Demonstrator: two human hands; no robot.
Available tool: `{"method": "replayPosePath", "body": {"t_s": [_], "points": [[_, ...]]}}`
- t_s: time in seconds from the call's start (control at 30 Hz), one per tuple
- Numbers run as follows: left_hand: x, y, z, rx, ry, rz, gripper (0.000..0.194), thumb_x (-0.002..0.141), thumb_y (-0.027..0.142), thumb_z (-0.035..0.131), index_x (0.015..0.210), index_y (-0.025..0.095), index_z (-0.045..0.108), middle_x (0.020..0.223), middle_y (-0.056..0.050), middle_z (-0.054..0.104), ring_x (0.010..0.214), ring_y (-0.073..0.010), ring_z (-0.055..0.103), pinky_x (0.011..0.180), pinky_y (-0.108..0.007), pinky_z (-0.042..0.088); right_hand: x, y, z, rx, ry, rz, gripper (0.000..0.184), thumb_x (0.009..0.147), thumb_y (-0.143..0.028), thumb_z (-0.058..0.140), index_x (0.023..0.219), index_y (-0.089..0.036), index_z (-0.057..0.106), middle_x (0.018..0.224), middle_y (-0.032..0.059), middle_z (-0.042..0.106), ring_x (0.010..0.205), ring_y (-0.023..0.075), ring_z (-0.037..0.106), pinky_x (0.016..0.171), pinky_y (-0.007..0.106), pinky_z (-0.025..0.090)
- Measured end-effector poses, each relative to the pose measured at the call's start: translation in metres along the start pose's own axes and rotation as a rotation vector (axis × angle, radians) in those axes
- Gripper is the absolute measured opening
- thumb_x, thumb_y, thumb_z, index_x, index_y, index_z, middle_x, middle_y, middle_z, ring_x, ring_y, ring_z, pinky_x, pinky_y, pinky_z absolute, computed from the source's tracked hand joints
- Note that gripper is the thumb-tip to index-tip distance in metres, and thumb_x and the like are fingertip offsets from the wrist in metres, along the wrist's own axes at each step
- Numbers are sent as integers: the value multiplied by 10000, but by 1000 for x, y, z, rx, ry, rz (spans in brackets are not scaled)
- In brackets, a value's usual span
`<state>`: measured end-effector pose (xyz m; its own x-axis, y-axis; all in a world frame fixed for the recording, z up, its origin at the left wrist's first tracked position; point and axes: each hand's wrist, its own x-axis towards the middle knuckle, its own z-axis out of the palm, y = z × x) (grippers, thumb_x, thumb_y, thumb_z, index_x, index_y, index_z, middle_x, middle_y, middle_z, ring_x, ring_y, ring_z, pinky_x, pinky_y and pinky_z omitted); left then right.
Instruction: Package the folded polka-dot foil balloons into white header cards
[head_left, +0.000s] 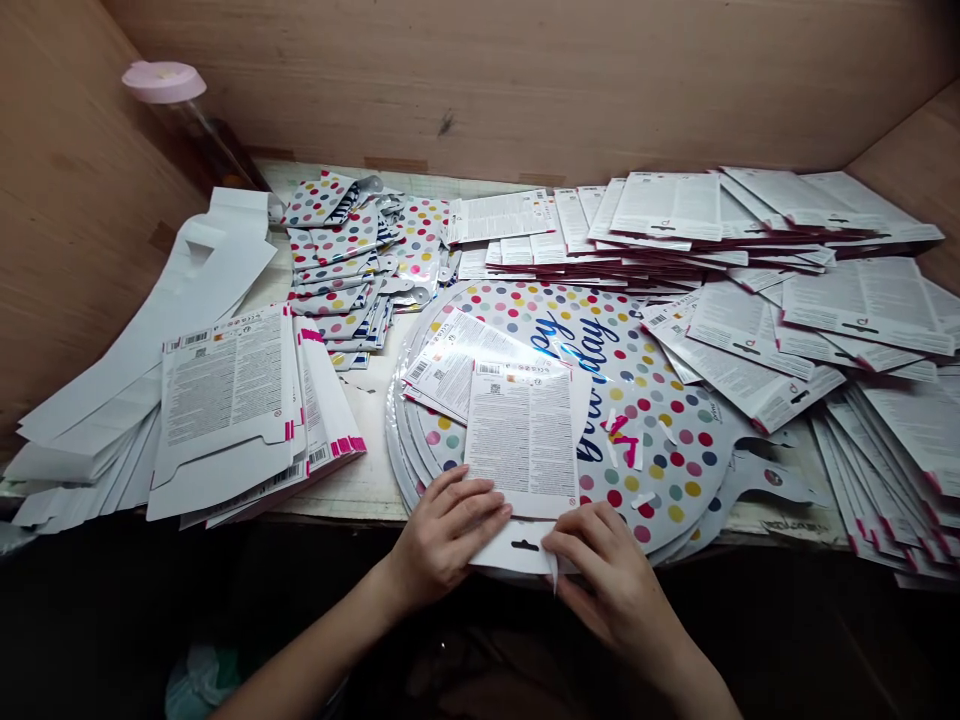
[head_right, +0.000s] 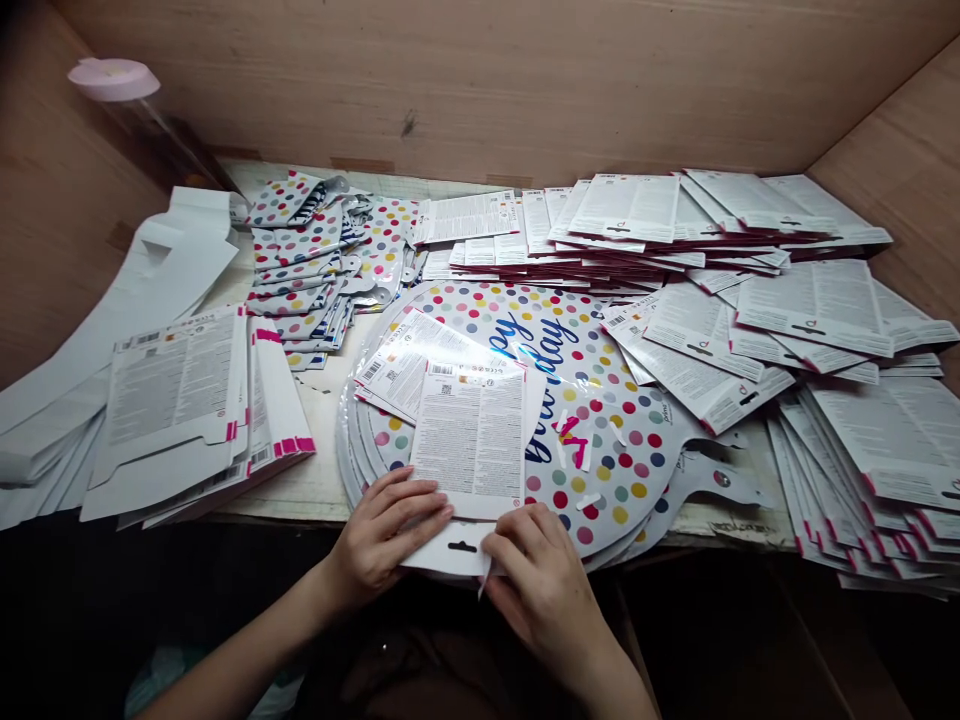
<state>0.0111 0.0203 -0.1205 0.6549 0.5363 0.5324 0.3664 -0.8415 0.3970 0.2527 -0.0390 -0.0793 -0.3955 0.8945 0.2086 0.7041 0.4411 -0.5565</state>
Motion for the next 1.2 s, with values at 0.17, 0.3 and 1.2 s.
{"method": "replayPosePath", "body": {"t_s": [0.17,0.3,1.2], "points": [[0,-1,-6,64,-69,-13,418,970,265,412,1362,158,512,1177,-120,689,1219,-265,556,1145,-573,283,-12,6,-20,182,-93,-83,331,877,-361,665,677,-200,457,837,46,560,838,216,513,689,365,476],[3,3,-11,105,-94,29,281,941,196,486,1189,183,617,1217,-128,666,1263,-291,525,1121,-623,279,-15,6,-26,162,11,-48,324,873,-277,676,666,-197,439,739,20,495,723,170,470,616,317,444],[41,-4,-13,35,-66,-404,143,930,271,576,805,202,575,746,8,610,786,-194,549,873,-436,363,14,9,23,-43,359,373,186,918,-334,593,771,-225,558,905,54,494,889,254,452,775,417,395]]}}
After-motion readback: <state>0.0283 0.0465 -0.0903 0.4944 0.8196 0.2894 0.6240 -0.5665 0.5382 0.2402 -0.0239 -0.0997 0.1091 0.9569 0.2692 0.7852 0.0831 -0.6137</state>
